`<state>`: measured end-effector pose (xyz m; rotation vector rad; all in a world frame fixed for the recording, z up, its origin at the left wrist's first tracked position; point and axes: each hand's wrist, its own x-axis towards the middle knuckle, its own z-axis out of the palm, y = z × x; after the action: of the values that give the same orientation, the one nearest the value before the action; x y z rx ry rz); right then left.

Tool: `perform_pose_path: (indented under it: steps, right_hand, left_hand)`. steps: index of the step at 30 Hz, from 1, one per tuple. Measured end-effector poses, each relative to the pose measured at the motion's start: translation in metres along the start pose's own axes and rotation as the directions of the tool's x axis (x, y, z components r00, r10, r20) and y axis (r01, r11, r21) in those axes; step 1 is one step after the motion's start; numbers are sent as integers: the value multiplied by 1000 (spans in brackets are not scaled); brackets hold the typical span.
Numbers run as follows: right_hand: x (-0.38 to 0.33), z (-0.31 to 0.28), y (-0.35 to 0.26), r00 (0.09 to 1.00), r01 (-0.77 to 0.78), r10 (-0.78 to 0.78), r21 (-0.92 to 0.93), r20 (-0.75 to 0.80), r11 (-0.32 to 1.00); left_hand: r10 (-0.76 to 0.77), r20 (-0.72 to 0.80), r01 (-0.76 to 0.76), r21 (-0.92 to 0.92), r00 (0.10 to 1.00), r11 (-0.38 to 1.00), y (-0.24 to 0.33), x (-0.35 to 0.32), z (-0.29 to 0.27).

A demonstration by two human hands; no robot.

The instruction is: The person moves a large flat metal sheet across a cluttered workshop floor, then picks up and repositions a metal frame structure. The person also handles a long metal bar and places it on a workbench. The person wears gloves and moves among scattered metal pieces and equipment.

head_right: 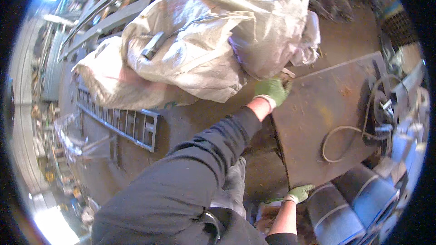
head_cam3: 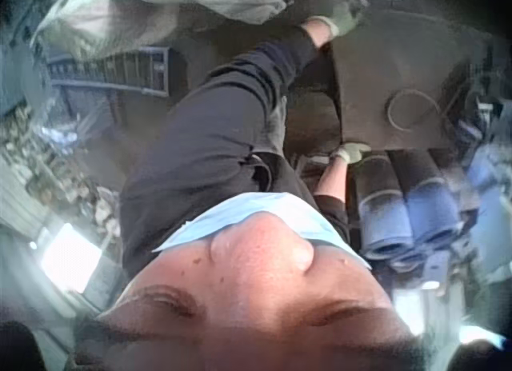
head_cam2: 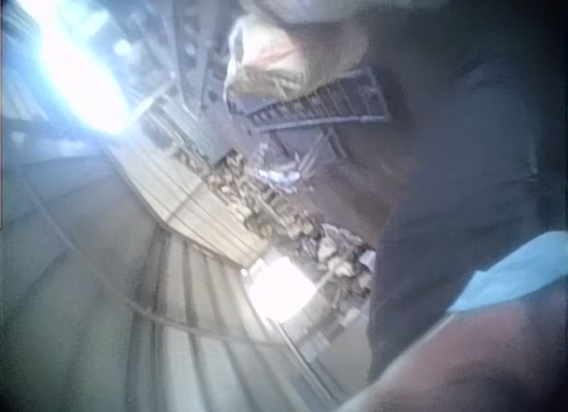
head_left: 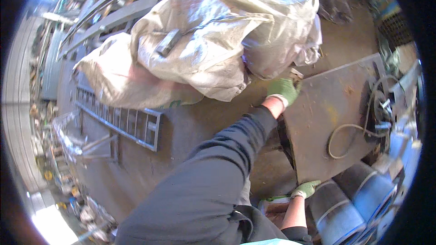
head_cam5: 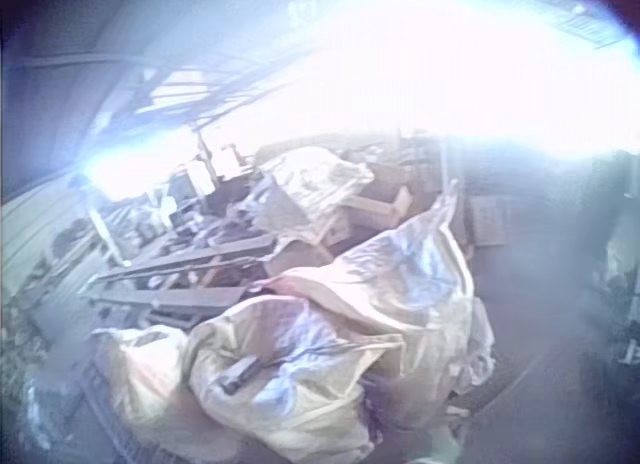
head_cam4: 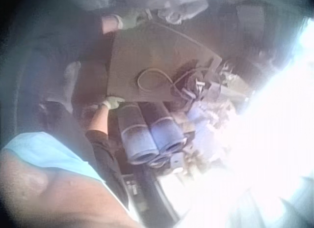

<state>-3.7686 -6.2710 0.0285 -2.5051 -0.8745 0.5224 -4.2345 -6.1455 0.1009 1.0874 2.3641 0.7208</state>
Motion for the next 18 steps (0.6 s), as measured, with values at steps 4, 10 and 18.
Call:
perform_pose_path:
  steps: [4, 10, 18]
  right_hand:
    - [-76, -23, 1, 997, -20, 10, 130, 76, 991]
    - [-118, -28, 55, 991, 137, -137, 3, 14, 991]
    - [-191, -61, 121, 980, 199, -200, -63, -10, 978]
  left_hand:
    - [-45, 12, 45, 36, 999, 998, -32, -39, -32]
    - [-95, 11, 93, 71, 995, 993, -88, -98, -56]
    - [-112, 73, 106, 77, 991, 991, -159, -201, -86]
